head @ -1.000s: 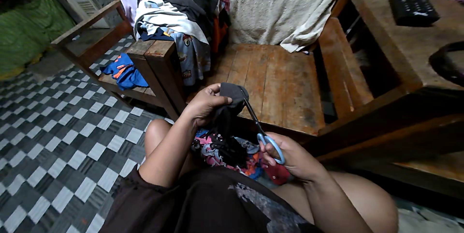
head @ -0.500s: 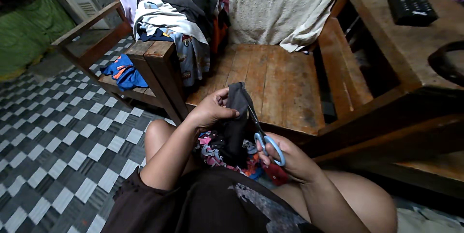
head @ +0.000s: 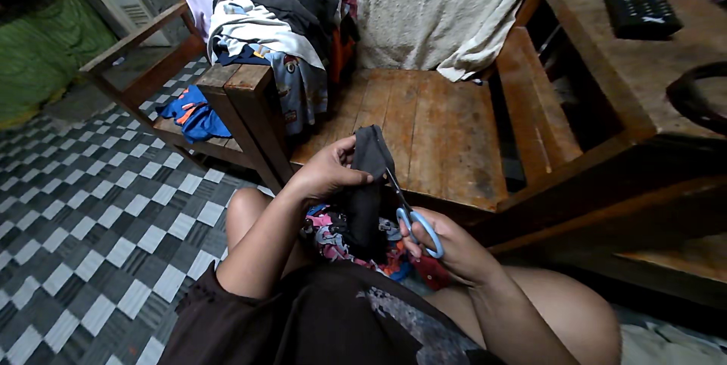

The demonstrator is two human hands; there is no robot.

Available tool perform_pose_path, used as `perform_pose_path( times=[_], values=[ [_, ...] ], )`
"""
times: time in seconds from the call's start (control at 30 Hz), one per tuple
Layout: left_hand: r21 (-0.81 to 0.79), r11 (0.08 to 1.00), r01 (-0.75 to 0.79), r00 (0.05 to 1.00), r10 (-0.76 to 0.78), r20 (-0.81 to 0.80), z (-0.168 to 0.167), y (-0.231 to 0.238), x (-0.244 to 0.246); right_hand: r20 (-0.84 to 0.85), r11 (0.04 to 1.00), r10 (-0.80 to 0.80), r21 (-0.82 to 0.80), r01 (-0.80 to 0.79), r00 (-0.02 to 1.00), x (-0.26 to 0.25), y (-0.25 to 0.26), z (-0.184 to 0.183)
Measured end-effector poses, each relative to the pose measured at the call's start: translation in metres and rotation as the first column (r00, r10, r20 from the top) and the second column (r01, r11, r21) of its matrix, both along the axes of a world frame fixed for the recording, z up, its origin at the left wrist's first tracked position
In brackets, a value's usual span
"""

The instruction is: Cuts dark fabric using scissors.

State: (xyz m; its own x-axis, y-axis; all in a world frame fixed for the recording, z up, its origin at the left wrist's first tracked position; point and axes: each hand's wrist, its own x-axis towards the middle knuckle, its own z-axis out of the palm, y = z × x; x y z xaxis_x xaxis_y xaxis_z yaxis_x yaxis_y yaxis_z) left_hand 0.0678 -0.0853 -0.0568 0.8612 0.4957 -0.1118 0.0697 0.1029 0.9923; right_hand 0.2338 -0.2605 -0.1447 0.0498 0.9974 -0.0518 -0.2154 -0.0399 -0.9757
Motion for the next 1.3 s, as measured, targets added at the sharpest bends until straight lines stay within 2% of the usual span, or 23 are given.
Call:
perform_pose_path(
  times=[0.4,0.8,1.3],
  values=[
    [0.079,0.997,0.017,0.995,-0.009,-0.103,0.009,0.001,0.002,0.006,1.0,-0.02,-0.015,0.02,1.0,-0.003,0.001,0.0],
    [0.064,0.998,0.016,0.996,-0.011,-0.085,0.012,0.004,0.004,0.003,0.997,-0.07,-0.033,0.071,0.998,-0.007,0.001,0.004],
    [0.157,0.979,0.128,0.974,-0.094,-0.205,0.016,-0.005,0.006,-0.062,0.998,-0.062,0.016,0.063,0.996,-0.009,0.002,-0.002]
  ],
)
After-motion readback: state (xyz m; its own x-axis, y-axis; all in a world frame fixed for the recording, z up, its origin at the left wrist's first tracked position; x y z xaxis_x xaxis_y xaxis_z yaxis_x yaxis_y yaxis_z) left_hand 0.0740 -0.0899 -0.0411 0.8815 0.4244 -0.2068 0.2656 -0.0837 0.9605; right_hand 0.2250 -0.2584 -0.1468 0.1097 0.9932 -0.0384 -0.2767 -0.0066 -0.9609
